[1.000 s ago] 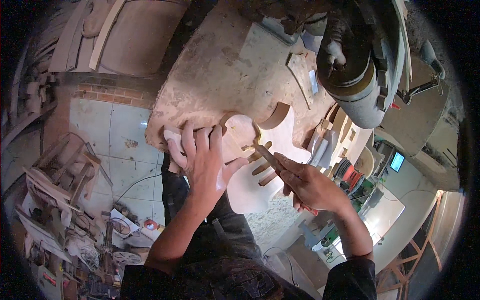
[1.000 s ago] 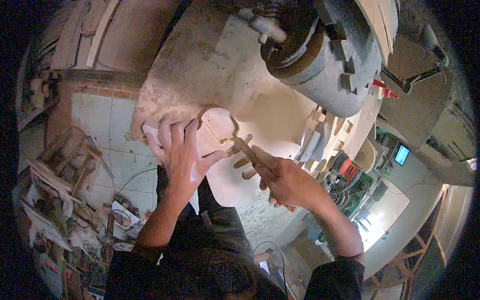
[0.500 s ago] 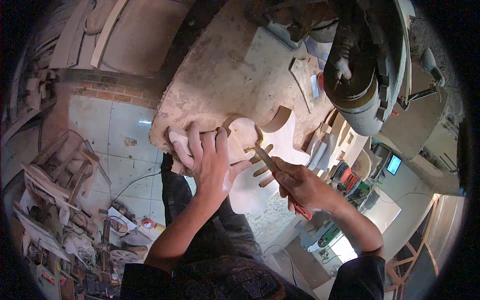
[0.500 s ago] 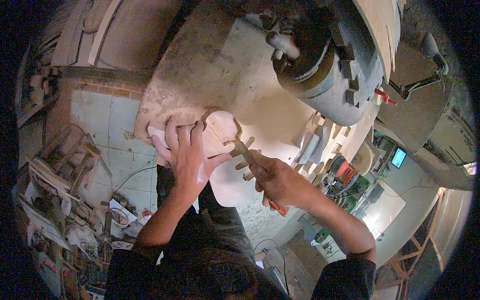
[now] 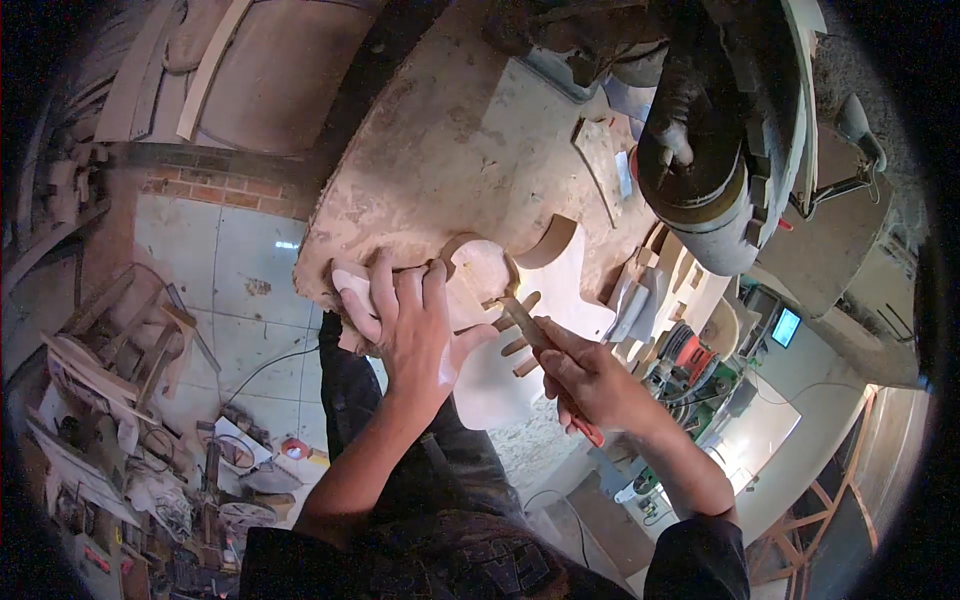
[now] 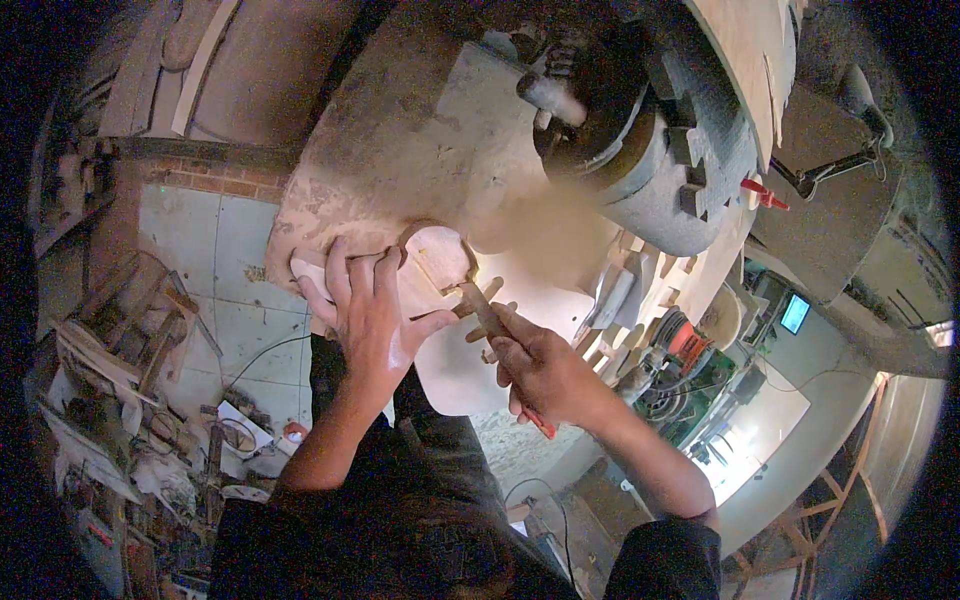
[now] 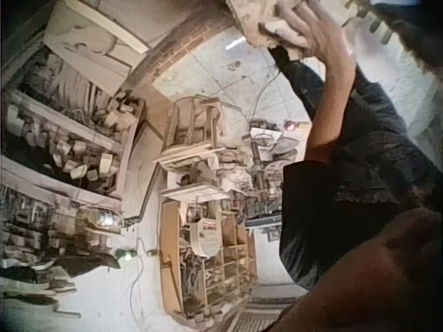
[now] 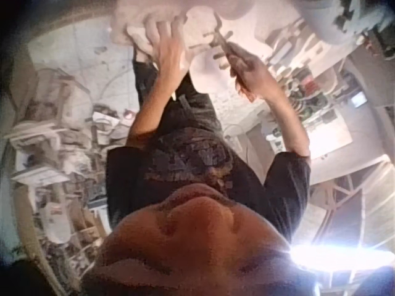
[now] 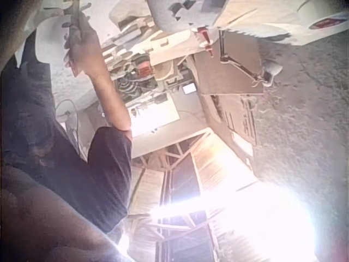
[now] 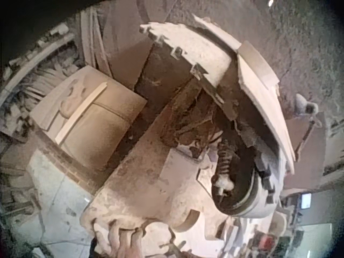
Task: The person uses an orbital sander to smooth the surface and edges of a wooden guitar body and then uses a rasp to refine the internal cutouts.
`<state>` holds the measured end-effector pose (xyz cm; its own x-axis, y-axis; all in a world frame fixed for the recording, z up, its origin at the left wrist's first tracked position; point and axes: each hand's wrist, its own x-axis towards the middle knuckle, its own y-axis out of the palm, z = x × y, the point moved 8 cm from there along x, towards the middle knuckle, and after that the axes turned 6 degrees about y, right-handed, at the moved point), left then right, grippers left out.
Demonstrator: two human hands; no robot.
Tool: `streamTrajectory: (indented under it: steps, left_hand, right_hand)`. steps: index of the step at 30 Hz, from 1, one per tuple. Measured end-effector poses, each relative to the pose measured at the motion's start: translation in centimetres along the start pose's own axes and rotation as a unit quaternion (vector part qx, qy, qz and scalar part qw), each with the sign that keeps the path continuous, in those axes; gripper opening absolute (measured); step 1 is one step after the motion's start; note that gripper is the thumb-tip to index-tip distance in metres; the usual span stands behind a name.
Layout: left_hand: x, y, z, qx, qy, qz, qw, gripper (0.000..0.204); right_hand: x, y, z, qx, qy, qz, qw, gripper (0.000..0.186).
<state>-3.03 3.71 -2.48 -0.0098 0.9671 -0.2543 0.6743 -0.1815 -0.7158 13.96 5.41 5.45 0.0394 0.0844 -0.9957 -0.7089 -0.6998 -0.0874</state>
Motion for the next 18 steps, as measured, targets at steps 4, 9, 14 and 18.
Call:
streamTrajectory:
  steps: [4, 9, 14, 18]
  left_hand:
    - [0.0, 0.2, 0.0, 0.001, 0.003, -0.001, 1.000, 0.094]
    - [-0.1, 0.1, 0.1, 0.013, 0.011, 0.002, 1.000, 0.093]
    - [-0.1, -0.4, 0.3, 0.040, 0.031, 0.004, 0.999, 0.081]
    - [-0.1, -0.6, 0.6, 0.014, 0.042, -0.006, 0.999, 0.069]
  right_hand:
    - [-0.8, 0.0, -0.3, -0.107, -0.065, -0.070, 0.990, 0.056]
    - [-2.2, -0.8, 1.4, -0.131, -0.148, -0.135, 0.971, 0.059]
    - [-1.9, -0.1, 3.1, -0.292, -0.238, -0.182, 0.908, 0.067]
    - [-0.6, 0.9, 3.7, -0.314, -0.221, -0.182, 0.905, 0.073]
